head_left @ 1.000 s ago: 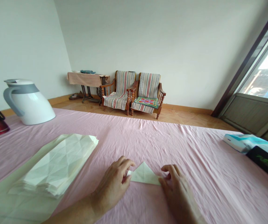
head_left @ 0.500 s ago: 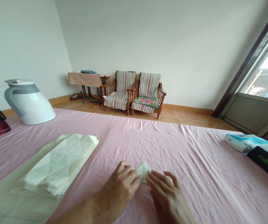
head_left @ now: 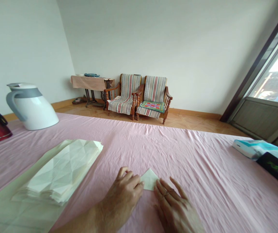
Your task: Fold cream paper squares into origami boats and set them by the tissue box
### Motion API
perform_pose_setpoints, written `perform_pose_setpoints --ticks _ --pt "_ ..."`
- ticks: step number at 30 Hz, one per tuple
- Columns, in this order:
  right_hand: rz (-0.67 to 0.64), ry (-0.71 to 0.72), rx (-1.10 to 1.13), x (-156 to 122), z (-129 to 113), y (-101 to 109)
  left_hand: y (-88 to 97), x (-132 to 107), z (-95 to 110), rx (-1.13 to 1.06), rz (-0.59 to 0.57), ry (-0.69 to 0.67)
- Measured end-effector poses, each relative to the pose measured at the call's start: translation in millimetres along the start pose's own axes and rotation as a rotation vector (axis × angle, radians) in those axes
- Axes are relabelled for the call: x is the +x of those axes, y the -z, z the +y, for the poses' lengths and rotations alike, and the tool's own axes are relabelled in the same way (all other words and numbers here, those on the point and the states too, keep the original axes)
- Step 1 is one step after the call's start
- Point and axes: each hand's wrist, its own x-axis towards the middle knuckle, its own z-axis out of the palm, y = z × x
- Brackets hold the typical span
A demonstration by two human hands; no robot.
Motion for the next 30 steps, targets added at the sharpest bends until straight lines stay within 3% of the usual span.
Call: perform_pose_setpoints --ticks 14,22,25,30 --pt "-0.061 -0.134 -0.154 -10.2 -0.8 6.5 -1.5 -0.8 -5.8 -0.05 0.011 0.047" --pt "0.027 -0.284 0.013 -3.1 -0.5 10.8 1.4 -1.1 -4.6 0.037 -0.006 -0.045" --pt "0.055 -0.338 0.07 1.2 -2.3 8.3 4.4 0.5 -5.0 0.049 0.053 -0.084" --pt "0.118 -0.349 0.198 8.1 -1.8 10.7 10.2 1.7 -5.5 -0.039 0.251 -0.078"
